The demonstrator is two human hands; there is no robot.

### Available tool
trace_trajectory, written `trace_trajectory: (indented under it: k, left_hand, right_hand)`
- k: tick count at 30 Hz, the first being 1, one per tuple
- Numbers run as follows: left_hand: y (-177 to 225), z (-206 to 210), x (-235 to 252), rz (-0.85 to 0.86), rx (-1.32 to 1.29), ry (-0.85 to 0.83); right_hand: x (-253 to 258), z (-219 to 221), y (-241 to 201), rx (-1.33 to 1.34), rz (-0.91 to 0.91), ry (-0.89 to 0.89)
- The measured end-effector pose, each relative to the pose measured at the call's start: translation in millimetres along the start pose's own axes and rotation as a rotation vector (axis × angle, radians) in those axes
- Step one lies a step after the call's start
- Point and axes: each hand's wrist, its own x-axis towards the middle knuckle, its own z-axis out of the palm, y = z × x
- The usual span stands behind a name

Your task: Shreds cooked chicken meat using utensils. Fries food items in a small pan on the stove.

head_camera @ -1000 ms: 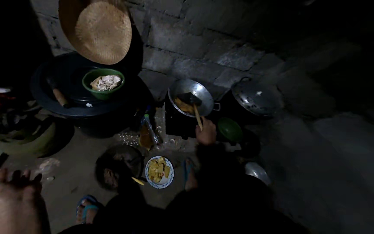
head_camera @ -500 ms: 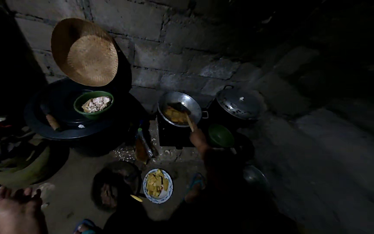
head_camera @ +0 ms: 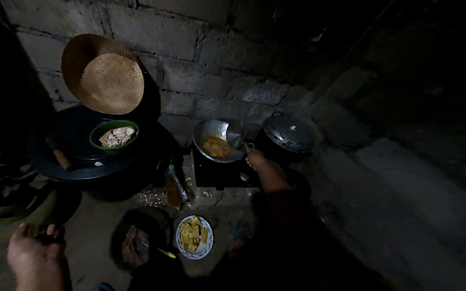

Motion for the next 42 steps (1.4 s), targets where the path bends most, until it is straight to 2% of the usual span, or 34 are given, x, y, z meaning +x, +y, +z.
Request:
trace_trajectory:
  k: [4,8,14,21,26,34,36,42]
  left_hand:
    - [0,0,3,-0.033,-0.044,-0.017]
    - [1,-4,5,-0.045,-0.059,-0.02]
    - [2,-1,2,-0.051,-0.078,-0.026]
    - [2,3,0,-0.056,-0.07,-0.043]
    - [0,3,1,-0.07,-0.07,-0.042]
    - [-2,-2,5,-0.051,-0.066,-0.066]
    - [0,-1,5,-0.051,-0.066,-0.063]
    - [-1,0,5,-0.065,-0.063,-0.059]
  right_hand:
    - [-10,18,10,0.345,0.135,-0.008]
    - [-16,22,19,0.603,0.164,-0.025]
    - [-53,24,12,0.322,0.009,-0.048]
    - [-69,9,3,0.238,-0.049,-0.068]
    - [-53,1,-2,0.24,-0.027,-0.05]
    - [-16,4,-2,-0.012,-0.09,0.025]
    - [-15,9,-1,0.038,-0.048,0.028]
    - [-21,31,4,0.431,0.156,0.013]
